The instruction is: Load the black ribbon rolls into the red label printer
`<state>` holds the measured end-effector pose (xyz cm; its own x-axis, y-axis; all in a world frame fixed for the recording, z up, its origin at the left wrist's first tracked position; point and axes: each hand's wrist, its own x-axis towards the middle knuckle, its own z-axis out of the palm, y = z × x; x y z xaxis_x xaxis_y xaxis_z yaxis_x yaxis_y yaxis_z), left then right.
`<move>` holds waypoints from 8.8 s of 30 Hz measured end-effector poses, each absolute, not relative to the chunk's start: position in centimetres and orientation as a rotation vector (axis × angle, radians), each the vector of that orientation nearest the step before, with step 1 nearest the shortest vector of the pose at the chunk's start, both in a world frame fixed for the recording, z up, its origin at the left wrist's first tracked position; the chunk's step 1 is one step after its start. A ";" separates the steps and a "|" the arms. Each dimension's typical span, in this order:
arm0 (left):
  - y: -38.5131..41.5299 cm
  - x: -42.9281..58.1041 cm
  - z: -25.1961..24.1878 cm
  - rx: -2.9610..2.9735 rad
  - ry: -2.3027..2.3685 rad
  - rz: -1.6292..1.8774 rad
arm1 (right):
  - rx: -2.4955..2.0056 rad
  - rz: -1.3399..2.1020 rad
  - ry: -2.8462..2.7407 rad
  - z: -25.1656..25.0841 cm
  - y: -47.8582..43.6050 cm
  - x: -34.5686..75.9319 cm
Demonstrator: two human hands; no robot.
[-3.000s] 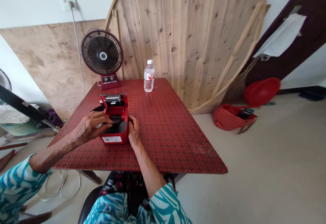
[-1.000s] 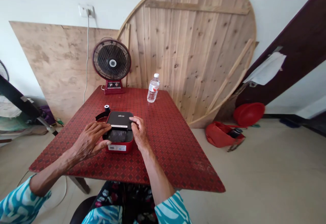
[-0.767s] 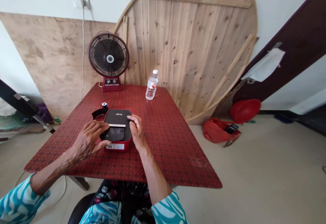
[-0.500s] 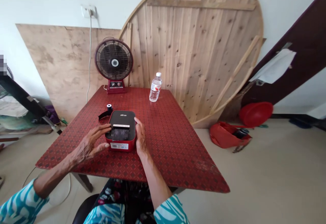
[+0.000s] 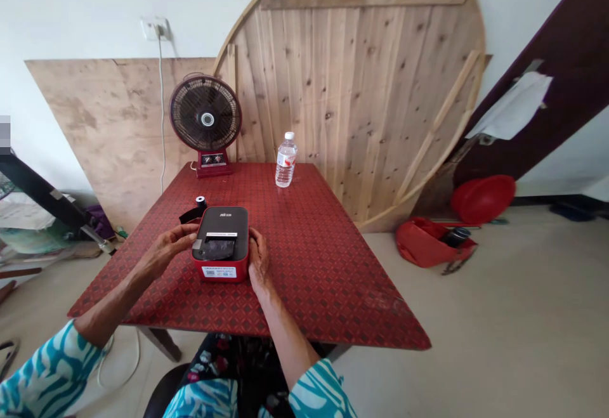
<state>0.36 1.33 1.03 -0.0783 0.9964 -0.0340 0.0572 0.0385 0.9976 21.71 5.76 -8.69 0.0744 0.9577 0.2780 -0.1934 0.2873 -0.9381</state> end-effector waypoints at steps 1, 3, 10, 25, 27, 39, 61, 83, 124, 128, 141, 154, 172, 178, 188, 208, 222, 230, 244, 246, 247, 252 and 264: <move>1.5 0.4 0.9 1.157 1.325 1.207 | -0.884 1.066 -1.147 -8.6 5.7 21.7; 1.5 0.3 0.8 1.110 1.317 1.196 | -0.902 1.085 -1.138 -8.4 5.6 21.7; 1.6 0.3 0.5 1.057 1.266 1.162 | -0.928 1.118 -1.118 -8.1 5.6 21.7; 1.3 0.4 -0.3 1.061 1.166 1.117 | -0.923 1.115 -1.088 -7.8 5.5 21.7; 1.3 0.5 -0.2 1.050 1.166 1.121 | -0.926 1.119 -1.079 -7.9 5.5 21.6; 1.0 1.0 0.3 1.000 1.186 1.154 | -0.913 1.120 -1.070 -7.6 5.5 21.6; 1.0 0.9 0.1 1.055 1.172 1.151 | -0.921 1.124 -1.087 -7.8 5.5 21.7; 1.8 -1.1 0.1 1.141 1.278 1.210 | -0.962 1.128 -1.067 -7.2 5.0 21.9; 1.3 0.7 1.9 1.021 1.202 1.033 | -0.968 1.166 -1.067 -7.1 5.3 21.8; 1.1 1.0 2.2 1.019 1.177 1.005 | -0.972 1.155 -1.023 -7.3 5.4 21.7; 2.1 1.1 0.5 0.888 1.218 1.038 | -0.963 1.118 -1.069 -7.5 5.1 21.6; 1.9 1.6 3.1 1.755 1.421 1.052 | -0.933 1.076 -1.133 -7.5 5.4 21.6; 9.6 6.5 5.3 2.496 1.568 0.171 | -0.918 1.010 -1.100 -7.5 6.0 20.9; 5.1 3.7 10.0 2.537 1.491 0.377 | -0.923 1.023 -1.115 -7.3 5.8 21.0; 5.3 -7.6 11.3 1.677 1.854 1.272 | -0.916 1.067 -1.115 -8.3 5.9 21.5; 14.9 -8.8 0.9 1.874 1.849 0.973 | -0.992 1.112 -1.071 -7.4 5.4 21.9; 14.3 -5.7 3.5 1.862 1.686 0.975 | -0.946 1.078 -1.128 -7.3 5.7 21.7; 6.2 -4.4 9.2 1.588 1.149 1.034 | -0.919 1.036 -1.126 -8.0 6.2 21.3; 7.1 5.9 8.5 2.764 1.571 -0.177 | -0.933 0.956 -1.185 -7.3 6.3 20.8; 7.6 6.4 8.2 2.739 1.591 -0.291 | -0.935 0.954 -1.187 -7.3 6.3 20.8; 8.0 6.7 8.0 2.714 1.594 -0.320 | -0.935 0.953 -1.191 -7.3 6.3 20.8; 10.1 7.1 7.0 2.580 1.545 -0.323 | -0.931 0.942 -1.210 -7.3 6.3 20.9; 2.6 2.8 8.2 2.423 1.361 0.456 | -0.908 0.965 -1.146 -6.8 6.0 20.9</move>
<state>2.80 2.63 8.21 0.4940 0.8616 0.1168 0.7582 -0.4927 0.4271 20.92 5.96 -6.81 0.1372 0.9420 0.3062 -0.1417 0.3246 -0.9352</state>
